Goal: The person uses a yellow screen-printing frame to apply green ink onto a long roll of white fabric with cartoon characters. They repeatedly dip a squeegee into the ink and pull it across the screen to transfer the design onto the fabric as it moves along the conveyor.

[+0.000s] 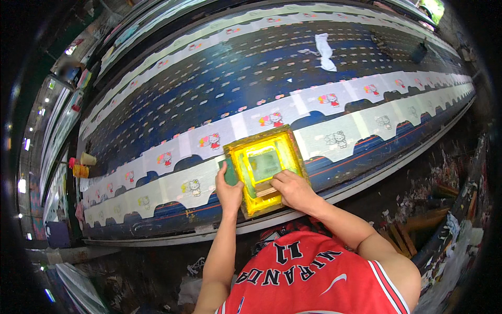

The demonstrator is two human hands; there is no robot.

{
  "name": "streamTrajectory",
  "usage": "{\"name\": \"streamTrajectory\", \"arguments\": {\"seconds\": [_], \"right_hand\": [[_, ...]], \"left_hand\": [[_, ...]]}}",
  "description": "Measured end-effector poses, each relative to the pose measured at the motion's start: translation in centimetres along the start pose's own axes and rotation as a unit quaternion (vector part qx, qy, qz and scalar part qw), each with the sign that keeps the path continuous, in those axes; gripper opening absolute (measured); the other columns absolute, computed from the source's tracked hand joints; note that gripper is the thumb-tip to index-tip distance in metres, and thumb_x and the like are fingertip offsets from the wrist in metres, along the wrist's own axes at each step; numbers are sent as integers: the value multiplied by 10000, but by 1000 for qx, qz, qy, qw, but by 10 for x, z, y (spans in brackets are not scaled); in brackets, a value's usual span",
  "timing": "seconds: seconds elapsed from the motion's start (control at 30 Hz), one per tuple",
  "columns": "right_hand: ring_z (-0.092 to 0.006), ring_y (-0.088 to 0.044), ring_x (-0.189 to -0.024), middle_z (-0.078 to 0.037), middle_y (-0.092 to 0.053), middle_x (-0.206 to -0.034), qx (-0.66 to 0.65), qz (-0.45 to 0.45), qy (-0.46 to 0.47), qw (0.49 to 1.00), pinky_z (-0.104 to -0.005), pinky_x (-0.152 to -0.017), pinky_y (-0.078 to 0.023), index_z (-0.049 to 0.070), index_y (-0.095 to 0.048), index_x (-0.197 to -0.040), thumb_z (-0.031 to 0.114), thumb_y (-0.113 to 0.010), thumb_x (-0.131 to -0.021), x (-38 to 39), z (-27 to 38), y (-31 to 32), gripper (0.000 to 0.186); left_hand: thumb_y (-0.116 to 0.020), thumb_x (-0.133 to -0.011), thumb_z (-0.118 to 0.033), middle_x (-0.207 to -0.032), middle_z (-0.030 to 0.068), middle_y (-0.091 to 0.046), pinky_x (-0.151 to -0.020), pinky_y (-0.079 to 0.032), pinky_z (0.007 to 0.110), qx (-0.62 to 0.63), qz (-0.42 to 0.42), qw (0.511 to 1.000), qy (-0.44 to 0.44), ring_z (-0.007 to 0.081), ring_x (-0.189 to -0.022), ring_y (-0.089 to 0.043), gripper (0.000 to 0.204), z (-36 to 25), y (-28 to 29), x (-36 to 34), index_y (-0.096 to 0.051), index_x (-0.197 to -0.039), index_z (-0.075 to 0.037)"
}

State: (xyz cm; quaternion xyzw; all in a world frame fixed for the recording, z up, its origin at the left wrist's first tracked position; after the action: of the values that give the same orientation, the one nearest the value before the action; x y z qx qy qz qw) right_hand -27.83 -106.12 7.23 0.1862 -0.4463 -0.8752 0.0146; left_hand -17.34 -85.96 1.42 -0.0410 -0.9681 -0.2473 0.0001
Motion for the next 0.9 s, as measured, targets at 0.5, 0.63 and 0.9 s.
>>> {"name": "streamTrajectory", "arguments": {"seconds": [0.5, 0.63, 0.9], "right_hand": [[-361, -640, -1008, -146, -658, -1029, 36, 1, -47, 998, -450, -901, -550, 4, -679, -1063, -63, -656, -722, 107, -161, 155, 348], [-348, -623, -972, -143, -638, -979, 16, -13, -25, 999, -436, -892, -543, 11, -667, -957, -30, -664, -732, 113, -173, 162, 229], [-353, -627, -986, -148, -636, -1007, -5, -11, -9, 1000, -441, -890, -545, 1, -671, -993, -25, -667, -724, 117, -177, 166, 270]], "left_hand": [[-688, -751, 75, -1502, 204, -538, -1210, -356, 381, 38, 29, 999, 11, 315, -1419, -498, 808, -121, -220, 47, -478, -1527, 0], [-722, -737, 55, -1405, 202, -577, -1164, -421, 407, 14, 8, 1000, -5, 359, -1342, -555, 790, -114, -232, 47, -523, -1497, -32], [-716, -740, 46, -1408, 206, -575, -1159, -424, 404, 3, 21, 1000, -5, 359, -1349, -553, 792, -112, -234, 44, -508, -1500, -38]]}}
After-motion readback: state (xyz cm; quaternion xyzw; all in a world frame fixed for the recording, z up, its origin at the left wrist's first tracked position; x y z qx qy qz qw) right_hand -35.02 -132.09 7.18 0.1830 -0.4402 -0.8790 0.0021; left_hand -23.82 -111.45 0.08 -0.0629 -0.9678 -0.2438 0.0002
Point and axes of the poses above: each hand's wrist, its own x-axis away from the middle knuckle, its own y-axis out of the back of the hand, z = x × y, the point moved 5 cm from there along -x, towards the middle knuckle
